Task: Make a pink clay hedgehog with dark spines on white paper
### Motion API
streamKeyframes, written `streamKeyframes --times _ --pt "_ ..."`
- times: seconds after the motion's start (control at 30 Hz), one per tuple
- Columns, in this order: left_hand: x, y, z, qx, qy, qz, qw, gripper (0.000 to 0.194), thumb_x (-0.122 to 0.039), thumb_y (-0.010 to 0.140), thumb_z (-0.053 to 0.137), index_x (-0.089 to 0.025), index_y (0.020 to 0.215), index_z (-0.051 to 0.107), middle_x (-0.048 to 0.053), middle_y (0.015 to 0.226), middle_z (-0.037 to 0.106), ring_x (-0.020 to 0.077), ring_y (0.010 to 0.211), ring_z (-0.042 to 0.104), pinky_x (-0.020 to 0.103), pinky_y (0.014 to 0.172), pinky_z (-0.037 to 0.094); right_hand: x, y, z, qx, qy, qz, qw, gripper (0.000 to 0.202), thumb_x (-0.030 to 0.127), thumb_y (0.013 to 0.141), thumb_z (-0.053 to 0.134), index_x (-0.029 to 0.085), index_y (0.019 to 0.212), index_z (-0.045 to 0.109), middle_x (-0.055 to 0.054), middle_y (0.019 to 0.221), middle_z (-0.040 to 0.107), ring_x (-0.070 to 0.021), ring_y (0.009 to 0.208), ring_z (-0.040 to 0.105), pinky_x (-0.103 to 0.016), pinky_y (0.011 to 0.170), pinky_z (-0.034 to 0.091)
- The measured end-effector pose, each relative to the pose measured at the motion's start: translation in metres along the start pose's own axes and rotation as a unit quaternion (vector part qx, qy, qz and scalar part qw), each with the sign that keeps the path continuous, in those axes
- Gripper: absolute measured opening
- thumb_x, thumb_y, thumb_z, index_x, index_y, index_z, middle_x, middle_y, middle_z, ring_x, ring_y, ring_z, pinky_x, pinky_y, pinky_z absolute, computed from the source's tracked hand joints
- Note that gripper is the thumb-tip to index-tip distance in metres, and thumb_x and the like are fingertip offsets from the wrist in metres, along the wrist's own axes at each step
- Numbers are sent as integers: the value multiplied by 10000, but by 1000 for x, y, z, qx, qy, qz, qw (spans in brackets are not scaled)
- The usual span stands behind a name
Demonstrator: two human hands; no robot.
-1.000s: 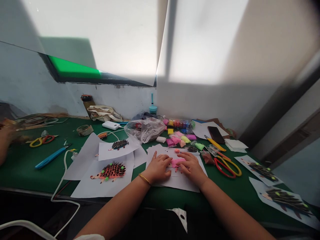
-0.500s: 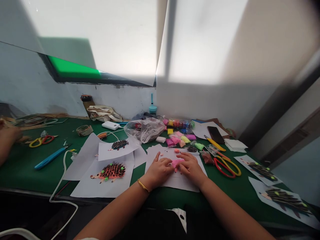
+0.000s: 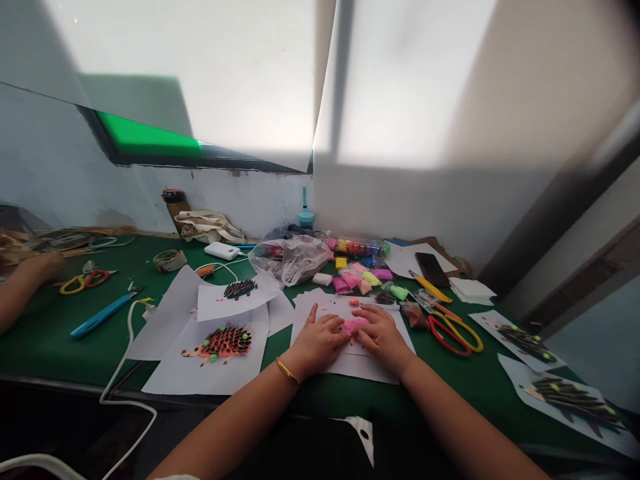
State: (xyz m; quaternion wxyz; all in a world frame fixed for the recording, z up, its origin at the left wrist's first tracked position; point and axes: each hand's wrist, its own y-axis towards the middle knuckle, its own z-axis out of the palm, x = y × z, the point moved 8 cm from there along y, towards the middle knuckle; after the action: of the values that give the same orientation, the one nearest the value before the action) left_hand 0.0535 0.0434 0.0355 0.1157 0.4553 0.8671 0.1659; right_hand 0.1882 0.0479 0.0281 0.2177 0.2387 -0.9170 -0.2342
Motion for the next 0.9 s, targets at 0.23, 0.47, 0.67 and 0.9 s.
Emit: streamKeyframes --times 0.23,0.47,0.67,0.9 --pt "1 0 1 2 3 3 1000 272 -310 950 463 -343 1161 630 24 1228 611 205 1210 500 567 1157 15 5 -1 2 8 -6 -5 1000 232 203 807 571 327 780 764 19 1194 669 -277 1221 486 -513 1038 339" --pt "1 0 2 13 1 -2 1000 254 -298 937 479 -345 1114 653 24 1249 600 219 1218 491 585 1151 -2 -10 -1 -6 -32 24 17 999 288 186 835 502 300 883 762 -15 1195 667 -267 1212 495 -500 1023 381" --pt "1 0 1 13 2 -4 1000 222 -288 929 496 -334 1054 674 23 1240 601 216 1207 498 580 1152 5 -12 -8 -7 15 -6 -2 1000 277 219 834 522 321 950 752 -9 1254 635 -288 1244 470 -529 1034 370" --pt "0 1 0 14 -6 -5 1000 208 -287 927 504 -333 1037 675 17 1208 610 202 1181 515 568 1155 -3 -9 -12 -8 27 -11 -7 1000 274 233 843 513 324 910 762 -8 1259 630 -291 1255 466 -523 1035 375"
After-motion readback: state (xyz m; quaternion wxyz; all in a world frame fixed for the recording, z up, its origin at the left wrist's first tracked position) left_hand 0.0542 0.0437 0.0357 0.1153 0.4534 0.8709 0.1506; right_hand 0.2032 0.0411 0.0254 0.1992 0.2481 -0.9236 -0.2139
